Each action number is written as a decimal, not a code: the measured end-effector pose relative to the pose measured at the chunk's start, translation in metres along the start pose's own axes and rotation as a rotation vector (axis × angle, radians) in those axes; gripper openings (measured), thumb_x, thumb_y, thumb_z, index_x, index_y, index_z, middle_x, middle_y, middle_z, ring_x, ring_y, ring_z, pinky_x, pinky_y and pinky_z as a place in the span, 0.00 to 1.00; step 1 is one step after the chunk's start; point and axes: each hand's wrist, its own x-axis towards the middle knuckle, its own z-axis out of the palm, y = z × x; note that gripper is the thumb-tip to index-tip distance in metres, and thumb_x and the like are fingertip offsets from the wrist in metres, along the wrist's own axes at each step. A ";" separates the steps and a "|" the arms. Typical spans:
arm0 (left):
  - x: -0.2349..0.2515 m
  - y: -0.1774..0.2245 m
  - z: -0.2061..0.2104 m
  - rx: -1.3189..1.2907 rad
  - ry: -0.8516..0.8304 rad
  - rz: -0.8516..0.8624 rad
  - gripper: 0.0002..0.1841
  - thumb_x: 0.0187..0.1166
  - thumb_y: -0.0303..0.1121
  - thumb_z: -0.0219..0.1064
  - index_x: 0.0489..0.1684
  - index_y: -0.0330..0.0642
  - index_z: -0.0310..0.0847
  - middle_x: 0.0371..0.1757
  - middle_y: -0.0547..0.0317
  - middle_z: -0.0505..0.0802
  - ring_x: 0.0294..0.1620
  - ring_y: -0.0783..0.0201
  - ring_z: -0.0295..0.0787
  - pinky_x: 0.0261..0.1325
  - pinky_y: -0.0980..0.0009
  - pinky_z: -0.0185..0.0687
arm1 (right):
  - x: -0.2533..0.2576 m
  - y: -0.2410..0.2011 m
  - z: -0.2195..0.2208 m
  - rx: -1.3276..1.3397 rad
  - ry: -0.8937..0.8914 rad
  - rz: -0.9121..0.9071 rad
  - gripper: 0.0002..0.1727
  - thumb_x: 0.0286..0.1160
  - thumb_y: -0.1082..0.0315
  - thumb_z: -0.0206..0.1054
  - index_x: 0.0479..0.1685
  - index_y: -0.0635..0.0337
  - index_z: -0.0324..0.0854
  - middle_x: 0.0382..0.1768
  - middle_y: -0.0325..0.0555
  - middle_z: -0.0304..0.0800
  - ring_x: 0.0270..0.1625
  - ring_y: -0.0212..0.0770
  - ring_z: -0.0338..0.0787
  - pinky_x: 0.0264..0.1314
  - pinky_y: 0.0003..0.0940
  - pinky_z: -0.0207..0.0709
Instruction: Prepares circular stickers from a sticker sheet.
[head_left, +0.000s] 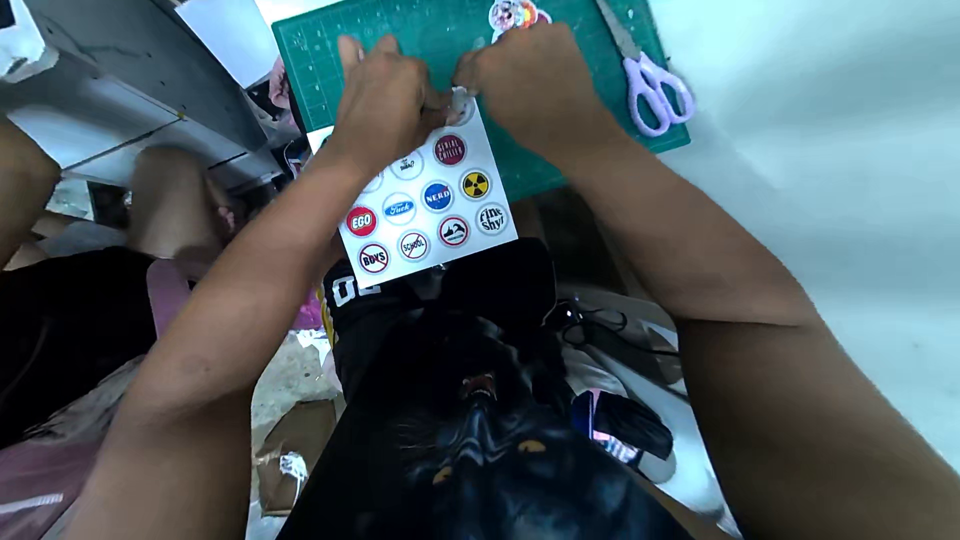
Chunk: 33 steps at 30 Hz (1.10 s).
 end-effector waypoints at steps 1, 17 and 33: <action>-0.001 -0.001 -0.003 0.028 -0.023 -0.003 0.26 0.84 0.65 0.53 0.45 0.63 0.95 0.45 0.59 0.93 0.61 0.45 0.83 0.70 0.30 0.59 | 0.000 -0.001 0.002 -0.007 -0.006 0.012 0.15 0.84 0.76 0.55 0.54 0.57 0.87 0.45 0.67 0.90 0.52 0.72 0.90 0.47 0.70 0.79; 0.007 0.017 -0.023 0.097 -0.137 -0.103 0.28 0.82 0.63 0.61 0.37 0.45 0.89 0.48 0.46 0.93 0.65 0.37 0.83 0.73 0.24 0.57 | -0.013 -0.032 0.006 -0.007 0.067 0.350 0.13 0.85 0.68 0.57 0.46 0.61 0.89 0.44 0.64 0.92 0.50 0.68 0.92 0.43 0.66 0.81; 0.009 0.005 -0.016 0.056 -0.169 0.061 0.30 0.82 0.61 0.54 0.38 0.40 0.84 0.44 0.43 0.89 0.54 0.39 0.87 0.55 0.32 0.75 | -0.020 -0.062 0.001 0.094 0.048 0.632 0.11 0.77 0.62 0.65 0.43 0.58 0.89 0.46 0.57 0.93 0.51 0.60 0.94 0.42 0.60 0.83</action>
